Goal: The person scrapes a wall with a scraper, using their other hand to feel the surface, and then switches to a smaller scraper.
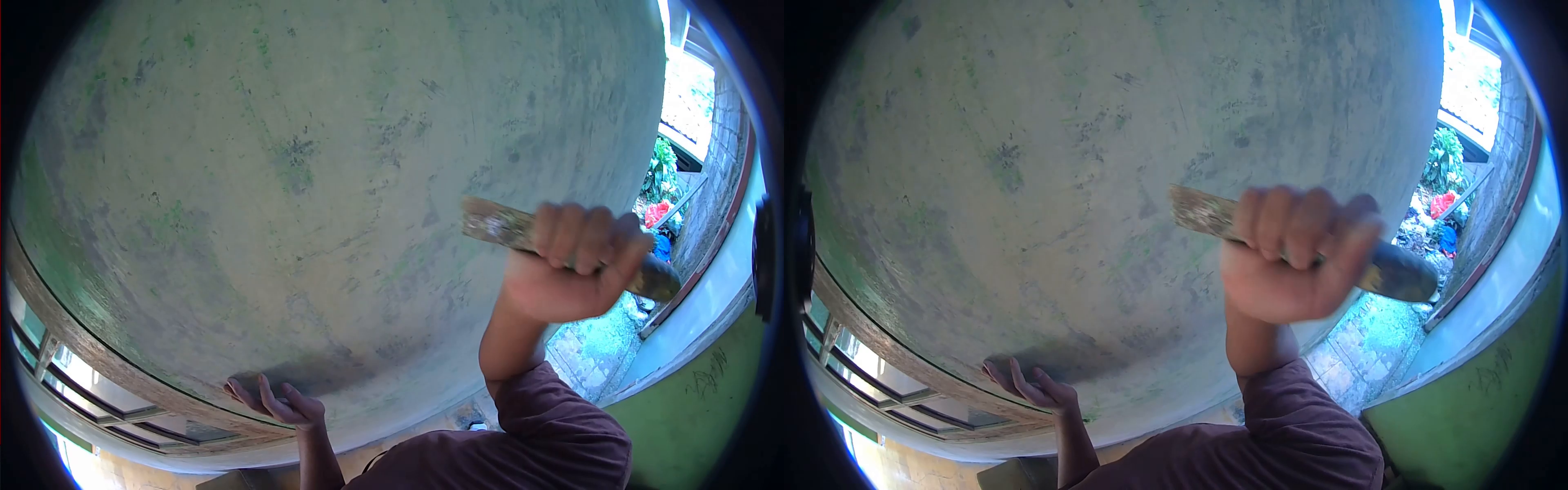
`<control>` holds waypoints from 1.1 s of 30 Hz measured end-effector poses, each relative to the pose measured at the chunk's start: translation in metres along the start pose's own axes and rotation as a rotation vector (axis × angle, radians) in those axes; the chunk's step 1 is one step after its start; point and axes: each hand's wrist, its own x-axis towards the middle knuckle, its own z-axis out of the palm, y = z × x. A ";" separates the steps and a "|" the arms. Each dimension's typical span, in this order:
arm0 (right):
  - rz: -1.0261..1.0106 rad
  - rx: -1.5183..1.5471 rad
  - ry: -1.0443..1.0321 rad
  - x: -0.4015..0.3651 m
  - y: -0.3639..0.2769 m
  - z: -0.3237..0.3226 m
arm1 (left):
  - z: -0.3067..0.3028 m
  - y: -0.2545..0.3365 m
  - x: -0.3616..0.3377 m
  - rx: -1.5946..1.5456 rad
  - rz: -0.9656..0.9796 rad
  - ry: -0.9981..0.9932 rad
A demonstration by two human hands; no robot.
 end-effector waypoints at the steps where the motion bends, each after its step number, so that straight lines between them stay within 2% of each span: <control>1: 0.037 0.012 0.028 -0.003 0.013 -0.002 | 0.001 0.000 0.000 0.007 0.000 0.003; 6: 0.051 -0.053 0.046 -0.004 0.009 0.004 | 0.000 0.001 0.001 0.006 0.000 0.004; 10: -0.003 0.035 0.116 -0.007 0.009 0.002 | 0.000 0.002 0.001 0.012 -0.005 -0.005; 12: 0.094 -0.014 0.008 -0.005 0.014 -0.002 | -0.001 0.002 0.000 0.019 -0.009 -0.014; 14: 0.057 -0.057 0.071 -0.002 0.004 0.004 | -0.001 0.001 0.000 0.015 -0.006 -0.014; 16: -0.021 -0.018 0.007 0.003 -0.008 0.000 | 0.001 0.002 0.004 0.025 0.013 0.005; 18: -0.015 0.047 0.083 -0.002 0.008 0.004 | 0.001 0.003 0.003 0.036 0.029 0.016; 20: 0.111 0.013 0.033 -0.002 0.017 -0.002 | 0.000 0.002 0.000 0.002 -0.013 -0.005; 24: -0.004 0.016 0.020 0.002 -0.012 -0.004 | 0.000 0.001 0.000 0.009 -0.009 -0.006; 26: -0.003 0.006 0.002 0.001 -0.001 0.000 | 0.001 0.001 0.000 -0.006 -0.006 0.008; 29: 0.118 0.004 0.052 -0.005 0.016 0.001 | 0.000 0.006 0.006 0.034 0.015 0.007; 32: 0.005 0.007 0.067 0.003 -0.006 0.002 | 0.000 0.003 0.002 0.001 -0.002 -0.001; 33: 0.000 0.031 -0.008 0.004 -0.012 -0.008 | 0.000 0.003 0.002 0.001 -0.002 0.004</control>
